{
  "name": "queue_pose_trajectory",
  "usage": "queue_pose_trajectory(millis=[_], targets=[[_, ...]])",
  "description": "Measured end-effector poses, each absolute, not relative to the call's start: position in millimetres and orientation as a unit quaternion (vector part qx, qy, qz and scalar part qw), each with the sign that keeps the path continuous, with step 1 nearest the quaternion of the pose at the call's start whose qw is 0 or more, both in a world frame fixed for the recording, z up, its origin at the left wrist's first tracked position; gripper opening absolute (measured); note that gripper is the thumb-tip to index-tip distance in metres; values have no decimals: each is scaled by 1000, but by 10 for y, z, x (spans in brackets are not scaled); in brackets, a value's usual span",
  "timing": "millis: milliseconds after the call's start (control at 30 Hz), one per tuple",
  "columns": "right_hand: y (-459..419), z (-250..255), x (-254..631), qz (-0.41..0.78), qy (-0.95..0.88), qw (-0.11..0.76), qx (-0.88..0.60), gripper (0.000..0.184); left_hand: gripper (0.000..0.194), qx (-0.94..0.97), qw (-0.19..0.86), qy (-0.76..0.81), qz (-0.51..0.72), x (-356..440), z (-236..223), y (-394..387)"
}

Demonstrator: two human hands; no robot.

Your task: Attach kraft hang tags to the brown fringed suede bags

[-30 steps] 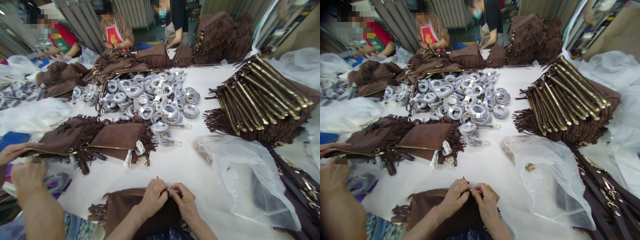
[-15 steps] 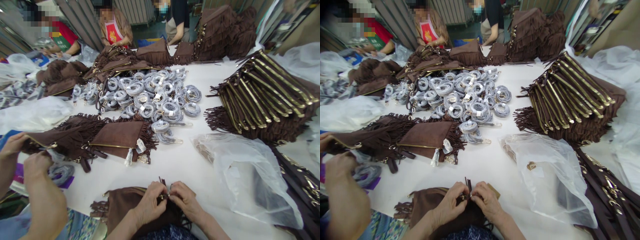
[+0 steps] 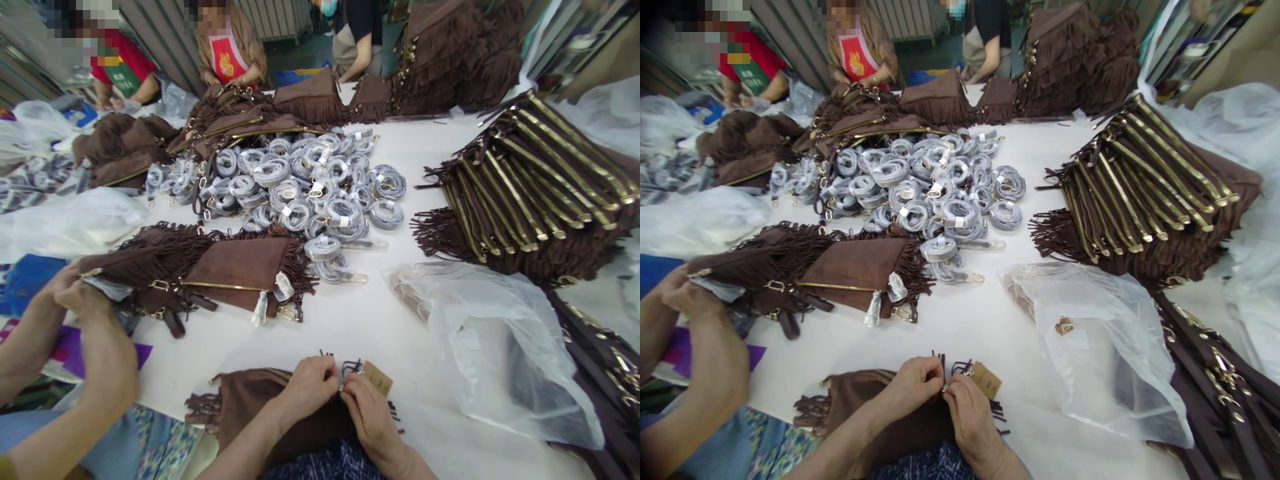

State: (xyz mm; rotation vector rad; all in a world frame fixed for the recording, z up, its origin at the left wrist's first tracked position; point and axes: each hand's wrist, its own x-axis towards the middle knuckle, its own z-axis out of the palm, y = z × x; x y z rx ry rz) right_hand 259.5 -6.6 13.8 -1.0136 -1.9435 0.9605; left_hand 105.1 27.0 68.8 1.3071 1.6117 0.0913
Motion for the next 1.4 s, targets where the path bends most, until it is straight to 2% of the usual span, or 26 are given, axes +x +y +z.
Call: queue_pose_trajectory(millis=[200, 333, 467, 667, 833, 933, 1100, 1400], targets=[[-51, 113, 2589, 287, -779, 387, -402, 12, 12, 520, 518, 679, 2, 1114, 609, 394], [-44, 92, 2581, 285, -777, 391, -402, 13, 10, 486, 540, 687, 15, 1133, 532, 386], [-30, 80, 2568, 312, -768, 380, -410, 17, 9, 459, 547, 696, 69, 1140, 479, 340], [-43, 127, 2573, 384, -729, 338, -456, 14, 15, 400, 553, 692, 234, 1095, 522, 276], [47, 248, 2526, 419, -670, 364, -493, 15, 22, 352, 565, 667, 335, 1053, 599, 283], [134, 264, 2434, 437, -650, 358, -509, 17, 24, 342, 573, 653, 358, 1047, 584, 297], [175, 200, 2305, 400, -647, 367, -535, 21, 25, 340, 579, 641, 372, 1019, 519, 328], [66, 160, 2263, 356, -637, 355, -584, 13, 27, 330, 599, 628, 372, 1029, 512, 349]])
